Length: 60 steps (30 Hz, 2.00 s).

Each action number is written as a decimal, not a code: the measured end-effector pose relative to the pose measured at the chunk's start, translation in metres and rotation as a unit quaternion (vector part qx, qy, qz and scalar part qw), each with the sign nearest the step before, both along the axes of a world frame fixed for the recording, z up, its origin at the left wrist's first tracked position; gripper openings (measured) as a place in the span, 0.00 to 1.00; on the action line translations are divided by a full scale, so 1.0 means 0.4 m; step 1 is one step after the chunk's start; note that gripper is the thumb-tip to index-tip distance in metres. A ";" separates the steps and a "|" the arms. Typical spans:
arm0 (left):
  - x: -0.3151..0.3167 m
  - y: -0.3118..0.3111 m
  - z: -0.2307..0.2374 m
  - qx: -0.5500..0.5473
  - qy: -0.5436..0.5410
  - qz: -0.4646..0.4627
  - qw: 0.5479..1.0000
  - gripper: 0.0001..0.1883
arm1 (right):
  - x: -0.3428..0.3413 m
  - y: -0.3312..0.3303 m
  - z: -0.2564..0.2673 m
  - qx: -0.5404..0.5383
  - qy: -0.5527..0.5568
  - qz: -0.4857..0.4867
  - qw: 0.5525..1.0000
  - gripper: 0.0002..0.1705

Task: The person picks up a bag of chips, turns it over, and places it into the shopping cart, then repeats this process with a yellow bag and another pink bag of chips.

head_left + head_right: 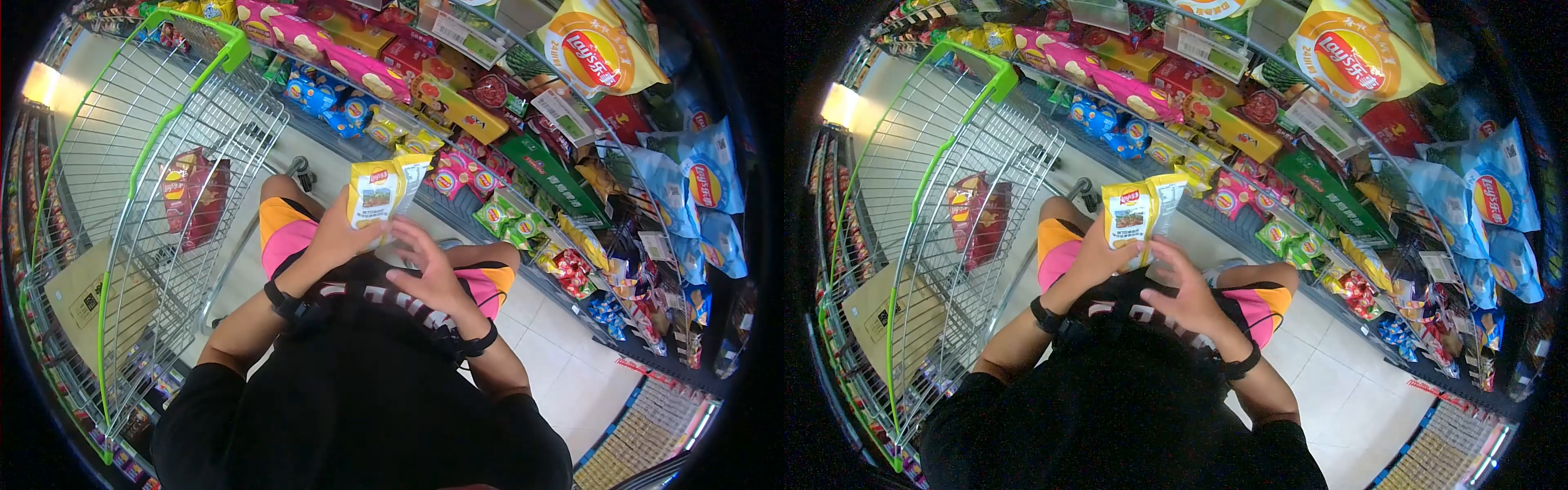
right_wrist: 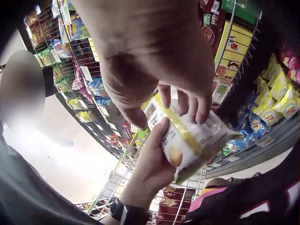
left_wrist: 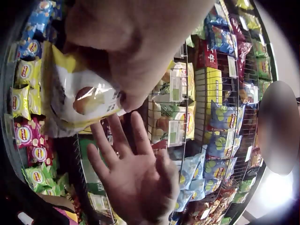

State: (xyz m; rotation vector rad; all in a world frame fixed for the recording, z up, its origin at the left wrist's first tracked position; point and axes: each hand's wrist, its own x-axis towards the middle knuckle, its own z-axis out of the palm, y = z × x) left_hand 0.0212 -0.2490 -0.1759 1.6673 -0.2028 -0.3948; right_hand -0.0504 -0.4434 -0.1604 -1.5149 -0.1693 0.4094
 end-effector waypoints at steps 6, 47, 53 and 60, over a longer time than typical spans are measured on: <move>-0.014 0.010 0.030 -0.075 0.113 -0.092 0.986 0.30 | 0.004 -0.026 -0.071 -0.005 0.008 -0.196 0.981 0.35; -0.031 -0.011 -0.020 -0.047 0.217 -0.135 0.966 0.31 | 0.015 -0.035 -0.064 0.221 0.215 -0.228 0.924 0.28; -0.037 -0.021 -0.024 -0.096 0.231 -0.109 0.962 0.31 | 0.001 -0.029 -0.085 0.261 0.278 -0.222 0.897 0.26; -0.036 -0.023 -0.047 -0.125 0.206 -0.101 0.965 0.35 | 0.005 -0.030 -0.082 0.294 0.280 -0.218 0.887 0.24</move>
